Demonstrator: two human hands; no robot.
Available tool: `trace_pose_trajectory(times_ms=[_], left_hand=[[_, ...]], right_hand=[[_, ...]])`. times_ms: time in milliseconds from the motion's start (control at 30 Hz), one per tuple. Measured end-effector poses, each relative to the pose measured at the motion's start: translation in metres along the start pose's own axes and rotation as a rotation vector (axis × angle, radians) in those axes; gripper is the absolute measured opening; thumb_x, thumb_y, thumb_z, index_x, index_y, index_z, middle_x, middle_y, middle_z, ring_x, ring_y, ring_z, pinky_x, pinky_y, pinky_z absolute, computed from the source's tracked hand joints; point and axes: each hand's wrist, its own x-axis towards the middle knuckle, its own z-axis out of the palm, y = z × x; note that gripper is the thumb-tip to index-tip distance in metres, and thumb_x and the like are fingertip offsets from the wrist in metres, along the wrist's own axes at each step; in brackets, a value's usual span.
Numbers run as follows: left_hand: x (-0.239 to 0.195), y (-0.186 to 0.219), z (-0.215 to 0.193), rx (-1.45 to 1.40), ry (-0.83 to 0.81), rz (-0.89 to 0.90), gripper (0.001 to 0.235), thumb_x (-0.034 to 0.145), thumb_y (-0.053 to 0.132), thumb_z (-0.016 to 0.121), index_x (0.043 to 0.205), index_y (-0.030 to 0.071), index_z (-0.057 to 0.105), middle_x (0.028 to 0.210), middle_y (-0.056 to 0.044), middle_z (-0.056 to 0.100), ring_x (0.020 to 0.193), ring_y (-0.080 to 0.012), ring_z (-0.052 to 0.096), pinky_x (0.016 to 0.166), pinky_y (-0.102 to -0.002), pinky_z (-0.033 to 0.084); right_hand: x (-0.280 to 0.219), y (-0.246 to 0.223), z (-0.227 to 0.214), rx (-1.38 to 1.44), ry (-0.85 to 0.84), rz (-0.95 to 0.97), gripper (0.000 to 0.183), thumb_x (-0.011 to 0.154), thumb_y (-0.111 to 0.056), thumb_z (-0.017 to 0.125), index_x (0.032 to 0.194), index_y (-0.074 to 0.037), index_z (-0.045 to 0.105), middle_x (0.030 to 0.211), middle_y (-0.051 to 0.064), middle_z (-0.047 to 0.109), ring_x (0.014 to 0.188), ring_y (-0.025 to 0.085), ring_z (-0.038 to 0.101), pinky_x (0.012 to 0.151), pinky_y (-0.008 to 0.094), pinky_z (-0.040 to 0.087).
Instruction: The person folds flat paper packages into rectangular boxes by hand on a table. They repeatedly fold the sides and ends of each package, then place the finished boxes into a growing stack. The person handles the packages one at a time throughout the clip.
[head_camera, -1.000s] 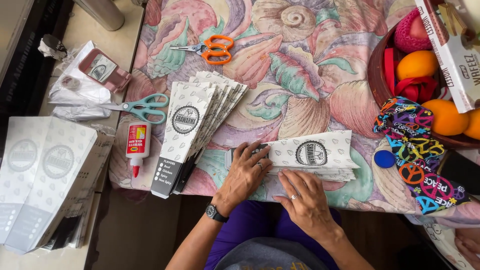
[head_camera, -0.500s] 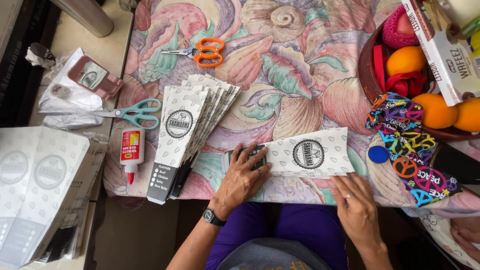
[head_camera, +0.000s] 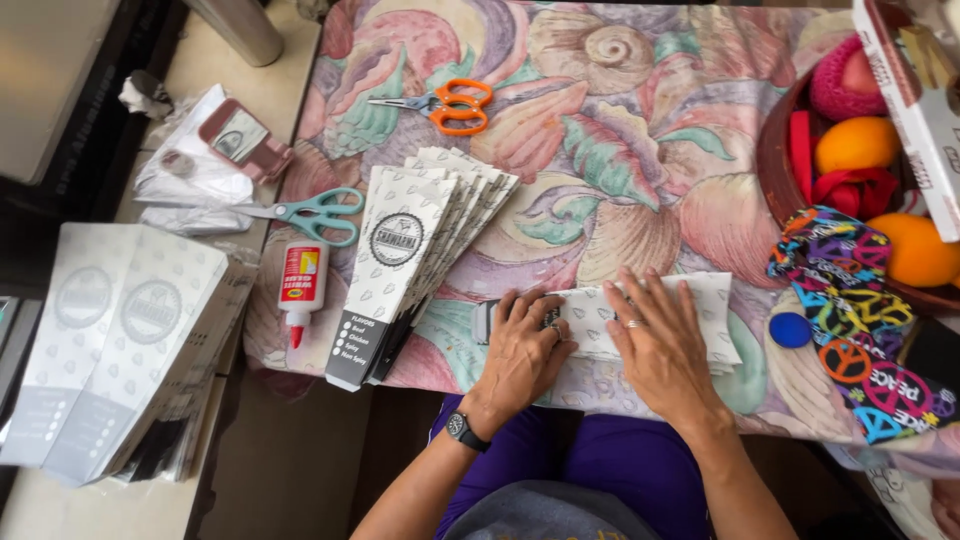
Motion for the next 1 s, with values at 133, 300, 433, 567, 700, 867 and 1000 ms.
trace_pose_trajectory(times_ms=[133, 300, 433, 567, 700, 867, 1000], left_hand=[[0.0, 0.002, -0.015, -0.047, -0.029, -0.056, 0.031, 0.092, 0.036, 0.071, 0.117, 0.017, 0.068, 0.128, -0.007, 0.064, 0.133, -0.0304, 0.054, 0.116, -0.054, 0.033], [0.006, 0.004, -0.026, -0.138, -0.071, -0.047, 0.04, 0.097, 0.033, 0.068, 0.13, 0.013, 0.061, 0.132, -0.009, 0.058, 0.123, -0.0308, 0.056, 0.116, -0.053, 0.034], [0.01, -0.016, -0.057, -0.391, -0.048, -0.062, 0.035, 0.09, 0.017, 0.077, 0.119, -0.001, 0.07, 0.135, -0.021, 0.06, 0.127, -0.0386, 0.055, 0.106, -0.053, 0.049], [0.001, -0.07, -0.103, 0.211, 0.258, -0.331, 0.05, 0.08, 0.03, 0.085, 0.122, 0.013, 0.064, 0.128, -0.012, 0.065, 0.12, -0.0309, 0.059, 0.099, -0.046, 0.047], [-0.016, -0.114, -0.136, 0.309, -0.003, -0.759, 0.109, 0.072, 0.072, 0.08, 0.15, 0.003, 0.046, 0.139, -0.029, 0.057, 0.132, -0.0476, 0.048, 0.103, -0.063, 0.038], [-0.006, -0.091, -0.165, 0.062, 0.101, -0.828, 0.083, 0.074, 0.048, 0.086, 0.139, 0.007, 0.058, 0.125, -0.019, 0.069, 0.118, -0.0372, 0.061, 0.095, -0.049, 0.048], [-0.009, -0.081, -0.172, -0.035, 0.206, -0.672, 0.057, 0.083, 0.031, 0.081, 0.131, 0.006, 0.062, 0.13, -0.014, 0.068, 0.118, -0.0323, 0.065, 0.093, -0.046, 0.051]], right_hand=[[-0.016, 0.034, 0.014, -0.129, -0.235, -0.006, 0.056, 0.105, -0.037, 0.043, 0.16, -0.023, 0.04, 0.164, 0.012, 0.041, 0.15, 0.039, 0.037, 0.12, 0.064, 0.025], [-0.049, 0.085, 0.007, -0.108, -0.368, 0.266, 0.079, 0.097, -0.064, 0.026, 0.166, -0.027, 0.012, 0.173, 0.004, 0.011, 0.159, 0.035, 0.004, 0.123, 0.059, 0.002], [-0.049, 0.087, 0.009, -0.119, -0.288, 0.21, 0.08, 0.097, -0.061, 0.032, 0.166, -0.022, 0.017, 0.173, 0.007, 0.017, 0.159, 0.039, 0.01, 0.121, 0.065, 0.009], [-0.052, 0.091, 0.006, 0.022, -0.288, 0.255, 0.087, 0.096, -0.066, 0.022, 0.166, -0.019, 0.001, 0.173, 0.012, 0.002, 0.159, 0.032, 0.003, 0.124, 0.059, -0.001], [-0.055, 0.093, 0.005, 0.094, -0.245, 0.231, 0.084, 0.096, -0.062, 0.025, 0.166, -0.02, 0.004, 0.174, 0.013, -0.001, 0.16, 0.032, 0.004, 0.123, 0.061, 0.0], [-0.053, 0.092, -0.002, 0.182, -0.215, 0.224, 0.08, 0.098, -0.059, 0.027, 0.165, -0.019, 0.009, 0.174, 0.017, 0.001, 0.16, 0.03, 0.007, 0.123, 0.061, 0.001], [-0.052, 0.091, -0.011, 0.335, -0.242, 0.249, 0.076, 0.099, -0.058, 0.026, 0.164, -0.021, 0.014, 0.173, 0.018, 0.001, 0.161, 0.027, -0.001, 0.124, 0.057, -0.003]])
